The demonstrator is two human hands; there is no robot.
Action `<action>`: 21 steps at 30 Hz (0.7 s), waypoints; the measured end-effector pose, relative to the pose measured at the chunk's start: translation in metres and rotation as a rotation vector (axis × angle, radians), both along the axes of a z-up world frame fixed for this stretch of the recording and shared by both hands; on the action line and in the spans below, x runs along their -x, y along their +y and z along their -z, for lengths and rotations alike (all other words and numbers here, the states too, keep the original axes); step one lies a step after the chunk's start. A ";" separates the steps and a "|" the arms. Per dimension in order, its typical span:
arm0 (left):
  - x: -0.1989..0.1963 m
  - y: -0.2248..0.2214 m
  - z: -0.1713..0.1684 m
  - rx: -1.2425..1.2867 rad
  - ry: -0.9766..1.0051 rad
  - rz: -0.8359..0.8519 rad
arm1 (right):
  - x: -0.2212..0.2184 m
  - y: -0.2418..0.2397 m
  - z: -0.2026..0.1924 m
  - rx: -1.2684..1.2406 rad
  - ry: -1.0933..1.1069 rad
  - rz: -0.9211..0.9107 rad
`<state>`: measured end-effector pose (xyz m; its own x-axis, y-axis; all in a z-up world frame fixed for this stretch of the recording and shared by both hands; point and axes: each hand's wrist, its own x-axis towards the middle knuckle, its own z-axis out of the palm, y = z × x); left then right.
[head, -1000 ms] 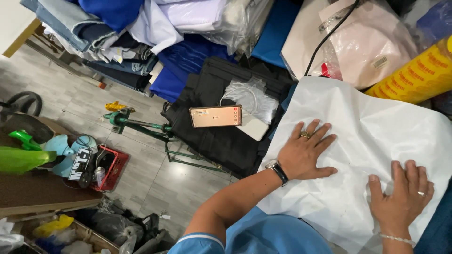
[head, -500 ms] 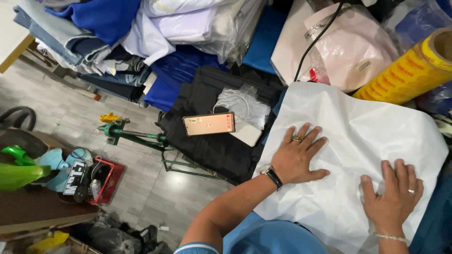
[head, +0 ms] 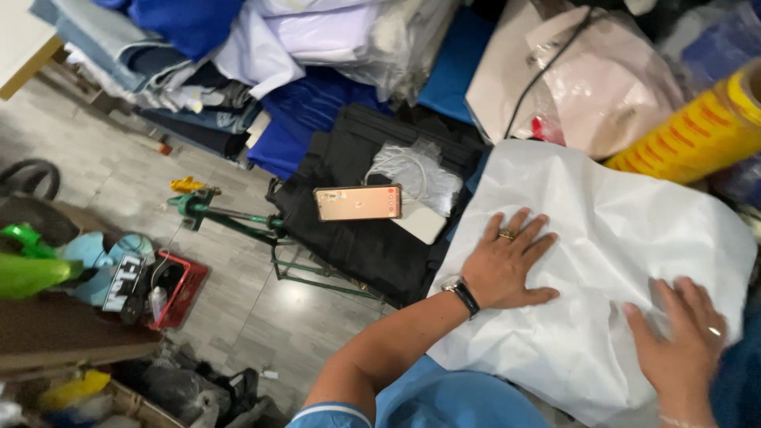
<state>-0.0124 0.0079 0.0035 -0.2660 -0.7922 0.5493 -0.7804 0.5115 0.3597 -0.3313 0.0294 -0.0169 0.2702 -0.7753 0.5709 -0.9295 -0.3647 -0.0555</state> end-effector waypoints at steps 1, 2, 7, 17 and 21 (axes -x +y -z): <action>-0.001 -0.006 -0.001 0.002 0.001 -0.025 | -0.011 -0.014 -0.017 0.002 0.001 -0.025; 0.000 -0.004 -0.001 -0.010 -0.026 -0.021 | -0.020 -0.014 -0.030 0.095 0.038 -0.031; 0.007 -0.009 0.018 -0.050 -0.064 -0.050 | -0.163 -0.049 -0.083 0.022 -0.294 -0.421; -0.002 -0.013 -0.031 -0.607 -0.616 0.085 | -0.380 -0.093 -0.023 -0.347 0.129 -0.863; 0.008 -0.013 0.008 -0.320 -0.570 -0.054 | -0.410 -0.099 0.005 -0.254 0.323 -0.851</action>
